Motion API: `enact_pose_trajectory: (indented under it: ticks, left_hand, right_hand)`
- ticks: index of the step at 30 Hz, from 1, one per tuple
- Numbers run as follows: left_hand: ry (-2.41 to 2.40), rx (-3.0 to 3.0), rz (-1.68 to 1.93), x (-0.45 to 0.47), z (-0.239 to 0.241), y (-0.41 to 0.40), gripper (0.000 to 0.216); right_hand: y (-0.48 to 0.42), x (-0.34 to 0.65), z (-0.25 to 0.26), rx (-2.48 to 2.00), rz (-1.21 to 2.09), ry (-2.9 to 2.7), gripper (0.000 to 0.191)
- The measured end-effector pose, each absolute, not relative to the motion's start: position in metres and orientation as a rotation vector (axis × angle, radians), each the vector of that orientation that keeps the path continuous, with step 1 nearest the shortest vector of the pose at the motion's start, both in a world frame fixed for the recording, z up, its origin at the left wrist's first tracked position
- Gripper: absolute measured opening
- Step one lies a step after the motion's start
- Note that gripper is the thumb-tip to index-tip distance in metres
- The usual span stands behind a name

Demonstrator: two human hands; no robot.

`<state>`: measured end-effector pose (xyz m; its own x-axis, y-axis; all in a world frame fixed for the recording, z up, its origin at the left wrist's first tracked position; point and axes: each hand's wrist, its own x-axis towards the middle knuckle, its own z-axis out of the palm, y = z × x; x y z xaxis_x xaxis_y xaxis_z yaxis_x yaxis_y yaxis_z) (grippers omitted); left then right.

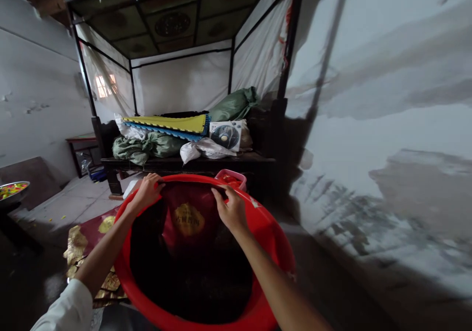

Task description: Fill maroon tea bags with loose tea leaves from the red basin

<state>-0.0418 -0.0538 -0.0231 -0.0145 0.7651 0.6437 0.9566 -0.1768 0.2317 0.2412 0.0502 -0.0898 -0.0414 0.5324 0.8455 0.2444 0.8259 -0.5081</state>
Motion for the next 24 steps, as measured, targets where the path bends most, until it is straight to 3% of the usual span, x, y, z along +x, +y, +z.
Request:
enact_pose_trajectory:
  ticks: [9,14,17,20,24]
  left_hand:
    - [-1.906,-2.082,-1.174,-0.049,-0.031,-0.048,0.005]
    - [-1.853,-2.156,-1.290,-0.049,-0.034,-0.051,0.008]
    - [-1.854,-2.321,-1.355,-0.046,-0.034,-0.052,0.014]
    - [-1.810,-2.473,-1.338,-0.042,-0.035,-0.052,0.018]
    - [-1.736,-2.447,-1.218,-0.037,-0.035,-0.055,0.014]
  right_hand:
    - [0.050,0.249,-0.095,-0.698,0.266,-1.632,0.049]
    - [0.045,0.258,-0.086,-0.765,0.581,-1.607,0.048]
    - [0.049,0.268,-0.081,-0.765,0.748,-1.637,0.061]
    - [0.055,0.276,-0.081,-0.779,0.623,-1.751,0.069]
    - [0.064,0.279,-0.087,-0.681,0.183,-1.814,0.062]
